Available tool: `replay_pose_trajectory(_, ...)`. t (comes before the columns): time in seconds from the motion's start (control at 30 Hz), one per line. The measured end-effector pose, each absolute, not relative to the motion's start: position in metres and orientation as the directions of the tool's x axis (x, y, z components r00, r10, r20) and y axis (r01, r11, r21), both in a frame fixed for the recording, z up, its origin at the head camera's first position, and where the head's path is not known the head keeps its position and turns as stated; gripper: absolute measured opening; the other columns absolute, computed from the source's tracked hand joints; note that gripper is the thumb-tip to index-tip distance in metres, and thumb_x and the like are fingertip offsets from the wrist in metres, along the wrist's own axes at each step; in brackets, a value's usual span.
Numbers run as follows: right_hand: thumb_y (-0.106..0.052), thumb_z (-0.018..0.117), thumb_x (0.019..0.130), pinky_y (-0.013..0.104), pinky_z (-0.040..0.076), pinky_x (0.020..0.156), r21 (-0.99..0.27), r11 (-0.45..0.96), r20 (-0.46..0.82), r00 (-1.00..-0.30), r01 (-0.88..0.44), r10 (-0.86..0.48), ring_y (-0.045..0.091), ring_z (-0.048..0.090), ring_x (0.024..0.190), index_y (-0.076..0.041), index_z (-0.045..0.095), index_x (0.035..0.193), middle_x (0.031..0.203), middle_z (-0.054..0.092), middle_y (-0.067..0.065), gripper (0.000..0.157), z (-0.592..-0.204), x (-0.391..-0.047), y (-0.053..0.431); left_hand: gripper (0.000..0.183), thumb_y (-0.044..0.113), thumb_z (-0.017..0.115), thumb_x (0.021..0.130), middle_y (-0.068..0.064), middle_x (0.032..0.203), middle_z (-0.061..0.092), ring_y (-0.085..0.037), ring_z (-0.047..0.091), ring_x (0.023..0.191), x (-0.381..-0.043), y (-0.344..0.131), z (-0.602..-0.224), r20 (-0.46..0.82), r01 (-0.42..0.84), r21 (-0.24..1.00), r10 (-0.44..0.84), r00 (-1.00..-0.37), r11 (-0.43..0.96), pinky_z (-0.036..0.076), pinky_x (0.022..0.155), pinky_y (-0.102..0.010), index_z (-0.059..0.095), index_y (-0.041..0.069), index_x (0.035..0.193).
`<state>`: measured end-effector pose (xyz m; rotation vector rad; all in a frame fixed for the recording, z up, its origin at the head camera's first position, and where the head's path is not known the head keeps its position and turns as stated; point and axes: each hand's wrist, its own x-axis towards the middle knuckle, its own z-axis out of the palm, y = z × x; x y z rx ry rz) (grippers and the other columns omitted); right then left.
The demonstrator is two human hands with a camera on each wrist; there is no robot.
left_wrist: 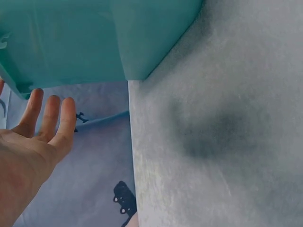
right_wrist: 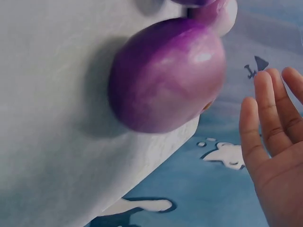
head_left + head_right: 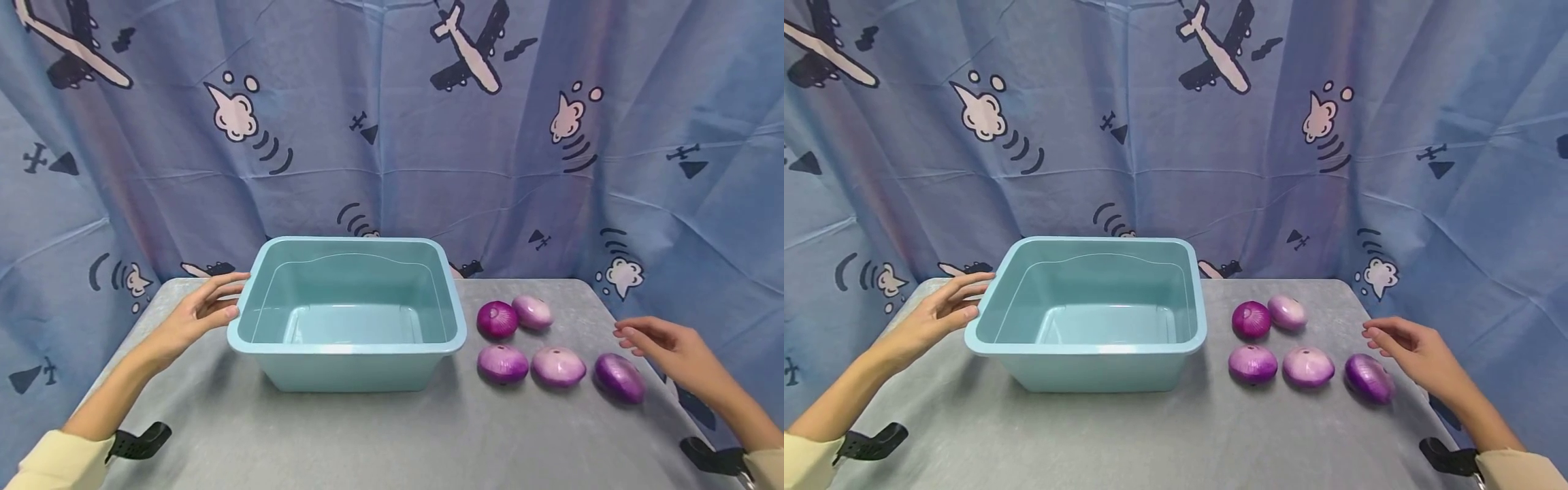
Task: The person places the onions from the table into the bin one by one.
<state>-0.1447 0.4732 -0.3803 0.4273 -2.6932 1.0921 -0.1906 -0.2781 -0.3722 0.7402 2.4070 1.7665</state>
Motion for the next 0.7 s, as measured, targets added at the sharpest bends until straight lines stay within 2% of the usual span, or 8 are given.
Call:
replay_pose_trajectory(0.07, -0.001, 0.061, 0.101, 0.016, 0.052, 0.068, -0.643, 0.699, 0.282, -0.945, -0.314, -0.165, 0.0, 0.067, 0.086, 0.0, 0.067, 0.12, 0.102, 0.071, -0.015, 0.019, -0.383, -0.142, 0.477, 0.055, 0.004, 0.053, 0.104, -0.019, 0.15, 0.044, -0.017, 0.047, 0.133, -0.191, -0.278, -0.373, 0.226, 0.339, 0.915, 0.417, -0.881, 0.221, 0.045, 0.098, -0.027, 0.038, 0.012, 0.156)
replay_pose_trajectory(0.13, -0.009, 0.063, 0.102, 0.016, 0.052, 0.067, -0.628, 0.737, 0.244, -0.962, -0.252, -0.121, -0.004, 0.065, 0.086, 0.0, 0.066, 0.122, 0.104, 0.07, -0.014, 0.022, -0.385, -0.14, 0.479, 0.055, 0.005, 0.053, 0.104, -0.019, 0.15, 0.043, -0.017, 0.048, 0.132, -0.192, -0.278, -0.373, 0.224, 0.338, 0.915, 0.418, -0.88, 0.22, 0.046, 0.097, -0.027, 0.038, 0.012, 0.156)
replay_pose_trajectory(0.3, -0.028, 0.068, 0.101, 0.014, 0.048, 0.066, -0.551, 0.826, 0.162, -0.986, -0.12, -0.035, -0.017, 0.052, 0.091, 0.003, 0.062, 0.128, 0.114, 0.067, 0.007, 0.042, -0.393, -0.135, 0.482, 0.055, 0.006, 0.053, 0.104, -0.019, 0.15, 0.043, -0.015, 0.048, 0.131, -0.193, -0.278, -0.374, 0.213, 0.327, 0.918, 0.417, -0.883, 0.225, 0.046, 0.096, -0.028, 0.037, 0.012, 0.156)
replay_pose_trajectory(0.33, -0.028, 0.069, 0.1, 0.013, 0.047, 0.066, -0.546, 0.83, 0.163, -0.986, -0.116, -0.031, -0.018, 0.05, 0.091, 0.003, 0.061, 0.129, 0.114, 0.067, 0.006, 0.043, -0.396, -0.134, 0.483, 0.055, 0.006, 0.053, 0.104, -0.02, 0.15, 0.043, -0.015, 0.048, 0.131, -0.193, -0.278, -0.374, 0.212, 0.327, 0.918, 0.417, -0.884, 0.226, 0.046, 0.096, -0.028, 0.036, 0.012, 0.156)
replay_pose_trajectory(0.4, -0.025, 0.071, 0.099, 0.013, 0.046, 0.067, -0.559, 0.82, 0.167, -0.985, -0.124, -0.035, -0.019, 0.049, 0.092, 0.005, 0.06, 0.13, 0.114, 0.066, -0.001, 0.045, -0.4, -0.133, 0.486, 0.055, 0.006, 0.053, 0.104, -0.02, 0.15, 0.042, -0.014, 0.048, 0.131, -0.193, -0.277, -0.373, 0.209, 0.324, 0.918, 0.416, -0.885, 0.23, 0.046, 0.096, -0.028, 0.036, 0.013, 0.157)
replay_pose_trajectory(0.53, -0.018, 0.074, 0.096, 0.013, 0.047, 0.069, -0.615, 0.776, 0.145, -0.987, -0.144, -0.068, -0.018, 0.048, 0.098, 0.007, 0.054, 0.133, 0.113, 0.053, -0.029, 0.049, -0.412, -0.129, 0.493, 0.056, 0.007, 0.053, 0.104, -0.022, 0.15, 0.04, -0.013, 0.049, 0.129, -0.191, -0.276, -0.372, 0.203, 0.32, 0.918, 0.417, -0.886, 0.234, 0.045, 0.096, -0.026, 0.036, 0.014, 0.157)
replay_pose_trajectory(0.6, -0.01, 0.076, 0.093, 0.013, 0.048, 0.072, -0.644, 0.743, 0.152, -0.982, -0.182, -0.109, -0.018, 0.047, 0.102, 0.009, 0.049, 0.134, 0.117, 0.049, -0.032, 0.052, -0.417, -0.129, 0.496, 0.056, 0.007, 0.053, 0.104, -0.022, 0.15, 0.04, -0.014, 0.051, 0.127, -0.19, -0.275, -0.371, 0.202, 0.32, 0.919, 0.421, -0.884, 0.232, 0.045, 0.096, -0.025, 0.036, 0.014, 0.157)
replay_pose_trajectory(0.7, -0.001, 0.077, 0.089, 0.012, 0.048, 0.077, -0.677, 0.702, 0.157, -0.975, -0.222, -0.157, -0.017, 0.046, 0.107, 0.003, 0.046, 0.138, 0.125, 0.045, -0.03, 0.059, -0.423, -0.128, 0.499, 0.056, 0.006, 0.054, 0.104, -0.022, 0.149, 0.041, -0.015, 0.054, 0.126, -0.192, -0.273, -0.37, 0.202, 0.32, 0.921, 0.426, -0.882, 0.224, 0.046, 0.096, -0.026, 0.035, 0.013, 0.157)
